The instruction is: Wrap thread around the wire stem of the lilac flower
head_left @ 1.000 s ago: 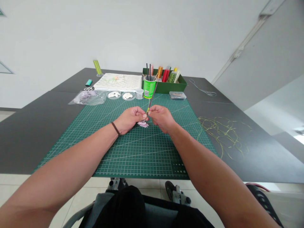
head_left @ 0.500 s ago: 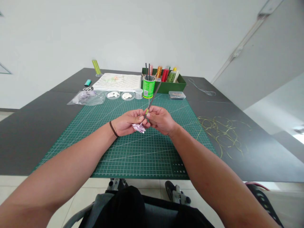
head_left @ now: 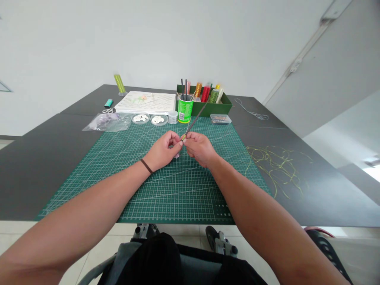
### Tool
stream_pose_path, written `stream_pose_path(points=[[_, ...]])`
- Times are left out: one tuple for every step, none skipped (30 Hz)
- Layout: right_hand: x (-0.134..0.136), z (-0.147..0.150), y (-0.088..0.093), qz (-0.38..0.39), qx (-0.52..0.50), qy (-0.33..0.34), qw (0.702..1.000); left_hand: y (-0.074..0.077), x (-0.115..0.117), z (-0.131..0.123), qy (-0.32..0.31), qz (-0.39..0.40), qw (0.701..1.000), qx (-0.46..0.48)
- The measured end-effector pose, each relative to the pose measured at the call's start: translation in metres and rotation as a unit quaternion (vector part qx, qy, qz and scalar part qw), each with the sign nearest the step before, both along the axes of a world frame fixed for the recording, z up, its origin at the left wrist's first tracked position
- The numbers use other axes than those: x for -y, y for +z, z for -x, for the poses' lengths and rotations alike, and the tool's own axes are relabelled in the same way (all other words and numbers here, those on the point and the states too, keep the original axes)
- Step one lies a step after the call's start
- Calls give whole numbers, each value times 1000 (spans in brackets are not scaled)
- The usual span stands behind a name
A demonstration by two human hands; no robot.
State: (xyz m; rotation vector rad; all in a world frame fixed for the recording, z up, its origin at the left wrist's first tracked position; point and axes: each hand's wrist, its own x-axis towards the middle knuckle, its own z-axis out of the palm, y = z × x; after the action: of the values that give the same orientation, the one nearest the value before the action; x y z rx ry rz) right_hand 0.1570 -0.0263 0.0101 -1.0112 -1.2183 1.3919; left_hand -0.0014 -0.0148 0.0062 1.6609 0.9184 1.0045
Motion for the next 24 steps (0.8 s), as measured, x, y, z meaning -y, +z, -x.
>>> stream_pose_path(points=[[0,0,0,-4,0,-1,1000,0,1,0,12,-15,1000,-12],[0,1,0,-7,-1,0,1000,1,2,0,20,-25,999,-19],[1,1,0,-11,-2,-1,1000,1,3,0,27,-32,999,-22],[1,1,0,-15,-3,-2,1000,1,3,0,30,-35,999,-22],[1,1,0,-17,-5,-2,1000,1,3,0,31,-35,999,-22],[1,1,0,-18,-5,-2,1000,1,2,0,33,-36,999,-23],[0,1,0,-17,-5,-3,1000,0,2,0,35,-37,998,-27],[0,1,0,-15,-4,-4,1000,0,2,0,39,-39,998,-32],[0,1,0,-13,-2,-5,1000,-1,1,0,45,-43,997,-40],[-1,1,-1,-12,1,-8,1000,-1,1,0,54,-51,996,-52],[-2,0,-1,-12,4,-11,1000,0,1,0,66,-63,994,-68],[-2,0,-2,-14,7,-17,1000,1,2,1,79,-77,990,-86],[-3,0,-3,-18,11,-24,999,2,2,1,90,-92,986,-104],[-4,0,-4,-21,18,-33,999,3,3,1,98,-105,982,-120],[-5,0,-5,-25,26,-42,998,4,3,2,102,-116,979,-133],[-5,0,-6,-29,35,-51,998,5,3,2,103,-122,977,-140],[-5,1,-7,-32,44,-61,997,6,3,2,103,-124,977,-142],[-5,1,-7,-33,52,-70,996,7,3,2,102,-123,977,-141],[-5,2,-7,-35,58,-77,995,7,3,2,102,-120,978,-138],[-5,3,-7,-35,62,-82,994,7,3,2,102,-114,979,-134],[-4,4,-7,-36,64,-86,994,6,2,2,101,-106,981,-127],[-4,4,-6,-38,66,-87,993,5,1,2,101,-99,983,-119],[-3,5,-6,-42,67,-88,993,4,0,2,99,-92,985,-109],[-3,6,-5,-46,70,-89,992,3,0,1,98,-86,987,-98]])
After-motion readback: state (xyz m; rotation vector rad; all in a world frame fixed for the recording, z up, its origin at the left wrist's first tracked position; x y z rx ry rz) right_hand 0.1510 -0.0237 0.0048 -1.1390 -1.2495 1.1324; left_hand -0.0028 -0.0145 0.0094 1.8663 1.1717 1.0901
